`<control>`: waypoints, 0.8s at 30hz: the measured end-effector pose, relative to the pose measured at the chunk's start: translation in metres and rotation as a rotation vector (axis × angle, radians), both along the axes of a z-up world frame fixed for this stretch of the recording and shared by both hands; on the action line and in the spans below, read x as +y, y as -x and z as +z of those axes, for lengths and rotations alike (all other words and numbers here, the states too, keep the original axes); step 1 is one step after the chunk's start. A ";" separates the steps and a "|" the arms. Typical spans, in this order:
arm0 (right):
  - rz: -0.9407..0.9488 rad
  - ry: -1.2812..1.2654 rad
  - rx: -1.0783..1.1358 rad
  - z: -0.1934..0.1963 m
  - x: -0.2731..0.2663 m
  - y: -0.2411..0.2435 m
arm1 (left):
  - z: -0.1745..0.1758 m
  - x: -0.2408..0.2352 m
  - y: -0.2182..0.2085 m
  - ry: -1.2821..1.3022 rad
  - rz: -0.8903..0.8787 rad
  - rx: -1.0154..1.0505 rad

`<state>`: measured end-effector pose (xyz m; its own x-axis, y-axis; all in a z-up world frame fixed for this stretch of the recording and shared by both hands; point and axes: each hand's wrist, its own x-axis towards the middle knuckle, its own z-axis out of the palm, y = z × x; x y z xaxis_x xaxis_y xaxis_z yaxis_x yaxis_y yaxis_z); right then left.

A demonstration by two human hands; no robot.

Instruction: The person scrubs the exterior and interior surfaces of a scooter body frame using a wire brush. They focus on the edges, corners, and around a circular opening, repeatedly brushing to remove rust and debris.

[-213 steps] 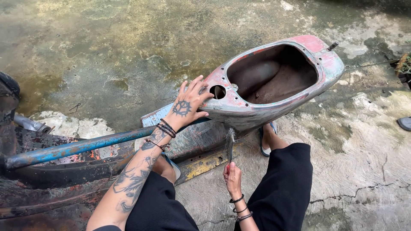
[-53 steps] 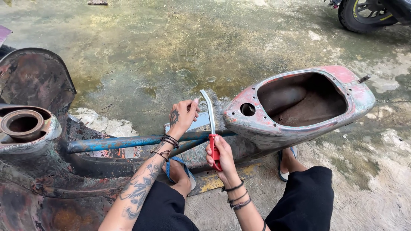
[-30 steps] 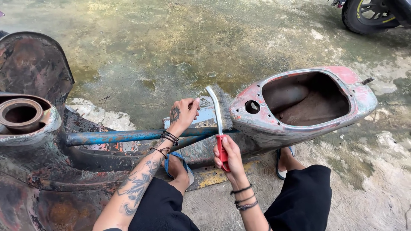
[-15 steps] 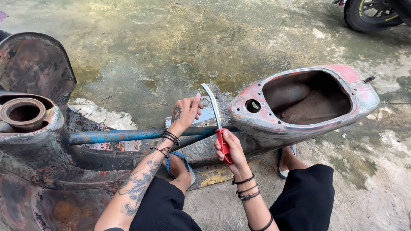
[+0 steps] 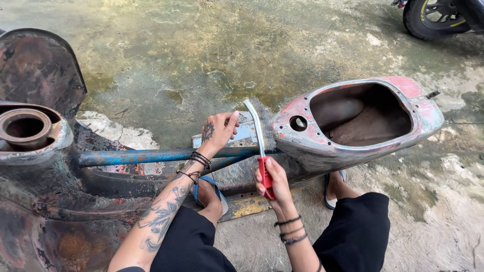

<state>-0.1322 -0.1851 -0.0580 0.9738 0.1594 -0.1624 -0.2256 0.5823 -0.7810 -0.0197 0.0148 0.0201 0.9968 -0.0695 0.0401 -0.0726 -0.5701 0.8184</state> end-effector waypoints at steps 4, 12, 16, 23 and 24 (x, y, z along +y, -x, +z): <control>-0.020 -0.011 -0.007 0.019 0.012 -0.014 | 0.004 0.002 0.001 0.013 -0.010 -0.018; -0.025 0.001 0.069 0.008 -0.002 0.033 | 0.007 0.001 0.004 -0.012 -0.015 -0.028; 0.026 -0.055 0.090 0.018 -0.003 0.032 | -0.011 0.002 -0.002 -0.071 -0.045 -0.196; -0.033 -0.061 0.042 0.020 0.018 -0.026 | -0.007 0.004 0.003 -0.016 -0.087 -0.057; -0.040 -0.080 0.043 0.021 0.021 -0.029 | -0.005 0.004 0.004 -0.019 -0.099 -0.044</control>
